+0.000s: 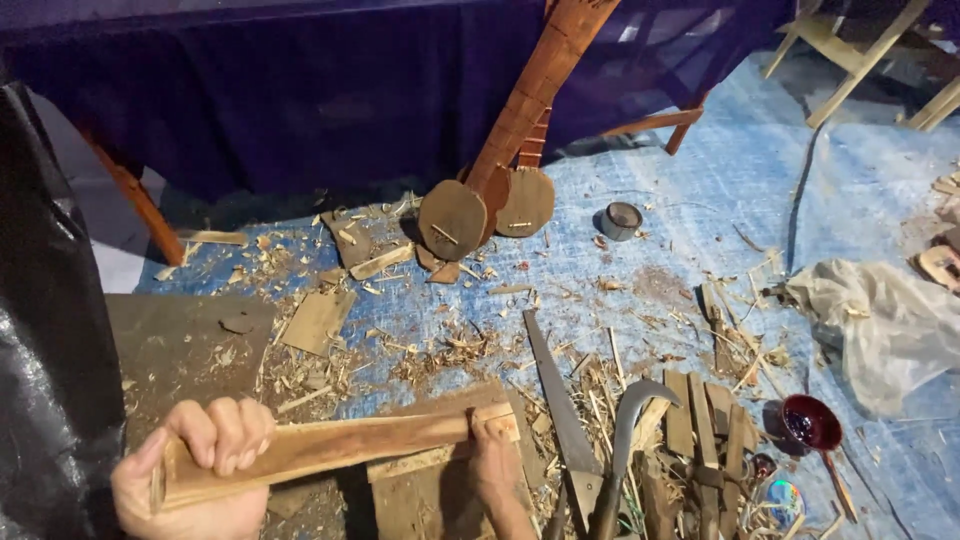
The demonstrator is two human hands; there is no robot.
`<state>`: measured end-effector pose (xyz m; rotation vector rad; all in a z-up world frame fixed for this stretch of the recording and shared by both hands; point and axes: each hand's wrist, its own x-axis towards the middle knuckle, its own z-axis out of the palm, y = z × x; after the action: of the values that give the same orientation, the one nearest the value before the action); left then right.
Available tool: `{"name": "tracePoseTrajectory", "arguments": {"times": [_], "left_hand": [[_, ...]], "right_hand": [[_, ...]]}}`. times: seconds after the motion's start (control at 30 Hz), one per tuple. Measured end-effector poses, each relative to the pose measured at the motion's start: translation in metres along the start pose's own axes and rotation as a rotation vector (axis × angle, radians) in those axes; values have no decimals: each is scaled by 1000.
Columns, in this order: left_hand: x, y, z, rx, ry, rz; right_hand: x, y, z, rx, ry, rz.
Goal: Shaping and smoothing a wooden instrument neck using a hand scraper tool on a workshop floor.
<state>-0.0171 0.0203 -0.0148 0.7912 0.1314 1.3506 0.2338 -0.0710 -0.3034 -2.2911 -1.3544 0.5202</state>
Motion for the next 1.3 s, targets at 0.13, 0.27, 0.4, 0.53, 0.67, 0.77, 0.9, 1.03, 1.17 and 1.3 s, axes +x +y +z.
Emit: {"name": "tracePoseTrajectory", "arguments": {"times": [0.13,0.27,0.4,0.53,0.67,0.77,0.9,1.03,1.17,1.3], "left_hand": [[4,-1,1,43,17,13],[6,-7,19,115,140,66],[6,-18,18,209,158,119],[8,-30,34,276,398,131],[30,-46,57,315,505,204],[42,-58,84,288,623,225],[46,-69,121,489,669,148],[35,-81,156,449,562,144],[20,-60,182,724,414,-94],[12,-20,145,899,282,-171]], "right_hand": [[-31,-95,-67,319,84,-106],[-52,-98,-58,272,240,-295],[-44,-7,-42,170,-61,170],[-34,-8,-68,1029,3,561],[-52,-57,-145,1499,-122,500],[-75,-107,-189,1297,-176,254],[-84,-129,-193,587,37,-380],[-86,-133,-168,708,31,-395],[-91,-130,-167,826,137,-311],[-79,-114,-198,1245,237,291]]}}
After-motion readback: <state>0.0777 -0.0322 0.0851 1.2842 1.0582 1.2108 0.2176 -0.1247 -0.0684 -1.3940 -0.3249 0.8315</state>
